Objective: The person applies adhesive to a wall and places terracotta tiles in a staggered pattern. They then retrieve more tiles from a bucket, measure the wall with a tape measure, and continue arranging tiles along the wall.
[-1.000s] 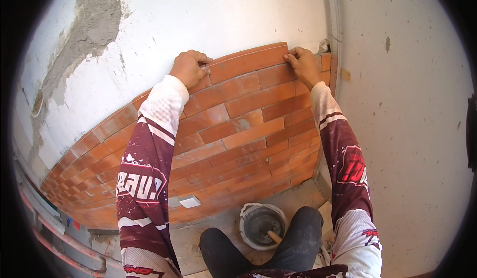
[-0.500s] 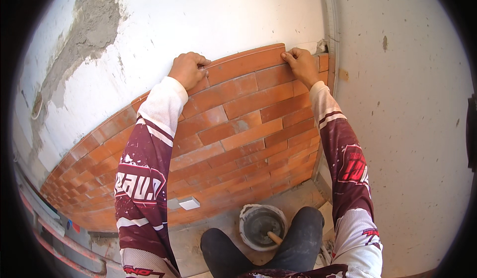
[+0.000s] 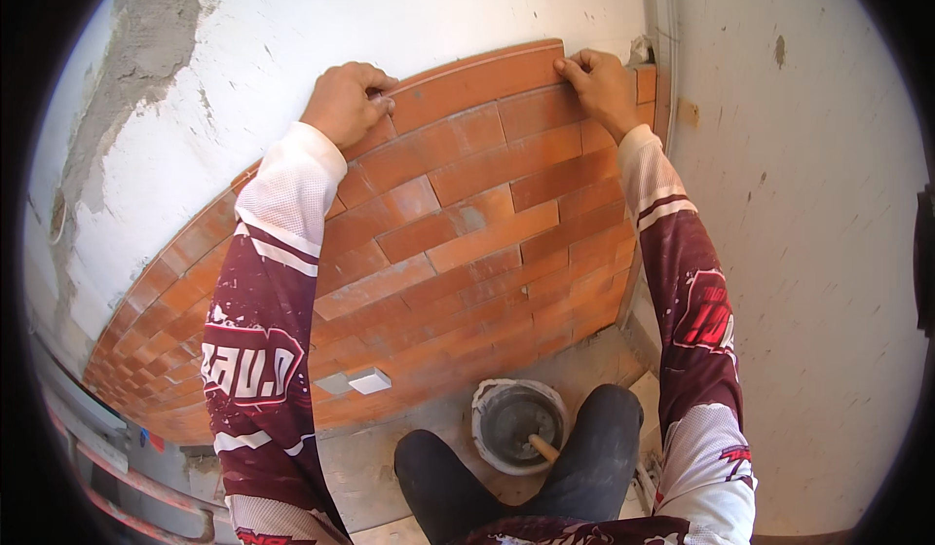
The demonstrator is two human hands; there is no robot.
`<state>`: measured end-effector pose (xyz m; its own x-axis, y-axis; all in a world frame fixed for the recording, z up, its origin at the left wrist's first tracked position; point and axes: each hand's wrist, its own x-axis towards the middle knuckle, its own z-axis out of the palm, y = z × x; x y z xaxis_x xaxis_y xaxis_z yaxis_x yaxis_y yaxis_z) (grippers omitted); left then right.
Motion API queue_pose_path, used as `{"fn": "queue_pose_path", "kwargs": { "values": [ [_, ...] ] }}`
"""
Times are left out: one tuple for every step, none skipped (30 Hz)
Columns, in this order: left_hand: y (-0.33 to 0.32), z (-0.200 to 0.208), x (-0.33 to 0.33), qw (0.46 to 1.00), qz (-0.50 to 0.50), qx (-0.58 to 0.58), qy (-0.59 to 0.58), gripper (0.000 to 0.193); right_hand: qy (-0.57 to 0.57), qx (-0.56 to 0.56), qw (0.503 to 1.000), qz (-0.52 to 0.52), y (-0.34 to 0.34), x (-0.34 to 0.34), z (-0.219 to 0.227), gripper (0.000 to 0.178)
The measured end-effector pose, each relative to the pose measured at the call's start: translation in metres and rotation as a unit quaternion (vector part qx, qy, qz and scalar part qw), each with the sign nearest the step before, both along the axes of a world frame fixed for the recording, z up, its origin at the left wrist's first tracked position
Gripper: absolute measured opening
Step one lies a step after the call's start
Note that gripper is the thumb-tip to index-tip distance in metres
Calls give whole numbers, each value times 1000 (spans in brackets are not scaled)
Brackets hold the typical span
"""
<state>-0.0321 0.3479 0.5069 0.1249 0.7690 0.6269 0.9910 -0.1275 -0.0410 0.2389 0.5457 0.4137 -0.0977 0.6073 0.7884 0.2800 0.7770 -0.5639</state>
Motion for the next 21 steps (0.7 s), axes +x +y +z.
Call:
{"fn": "queue_pose_path", "kwargs": {
  "values": [
    [2,0,2,1000,-3,3,6,25,-6,-11,1000,1,2,3,0,35],
    [3,1,3,1000,-6,6,12,26,-11,0,1000,-12,5,5,2,35],
    [2,1,1,1000,-18,-1,22,27,-16,8,1000,-21,8,3,1,35],
    [2,-1,1,1000,-14,1,15,27,-22,17,999,-31,6,3,0,36],
    [3,-3,1,1000,-10,3,8,27,-27,2,999,-35,4,5,-1,36],
    [3,-4,2,1000,-6,7,0,27,-29,5,999,-38,4,5,-1,36],
    [4,-5,3,1000,3,0,8,27,-31,7,999,-41,4,5,-2,36],
    [6,-9,0,1000,-2,2,1,27,-33,9,998,-45,4,4,-4,36],
    [6,-7,0,1000,-9,8,-5,27,-30,5,999,-45,2,5,-2,36],
    [6,-7,0,1000,-16,15,-11,27,-29,4,999,-41,3,4,-3,36],
    [4,-8,1,1000,-9,2,-16,27,-28,3,999,-37,5,4,-3,35],
    [2,-5,4,1000,4,-11,-17,27,-25,4,999,-34,6,4,-2,35],
    [-1,-2,8,999,17,-24,-18,28,-21,4,999,-30,5,4,-3,34],
    [-1,-1,10,999,30,-38,-19,29,-18,4,999,-26,5,3,-5,34],
    [0,-1,8,999,18,-34,-22,30,-14,8,1000,-24,5,3,-4,33],
    [2,-2,2,999,6,-31,-24,32,-17,7,1000,-25,4,4,-3,32],
    [4,-4,-1,999,-5,-28,-27,33,-20,5,999,-26,4,4,-4,31],
    [4,-2,2,999,1,-31,-35,33,-21,3,999,-27,0,4,-1,31],
    [0,-3,5,998,8,-35,-44,33,-15,-10,999,-32,-6,3,-1,30],
    [-2,-3,7,998,16,-38,-53,34,-14,-18,999,-34,-10,2,0,30],
    [-2,-3,7,997,22,-39,-59,34,-17,-24,999,-38,-13,3,1,30]
  ]
}}
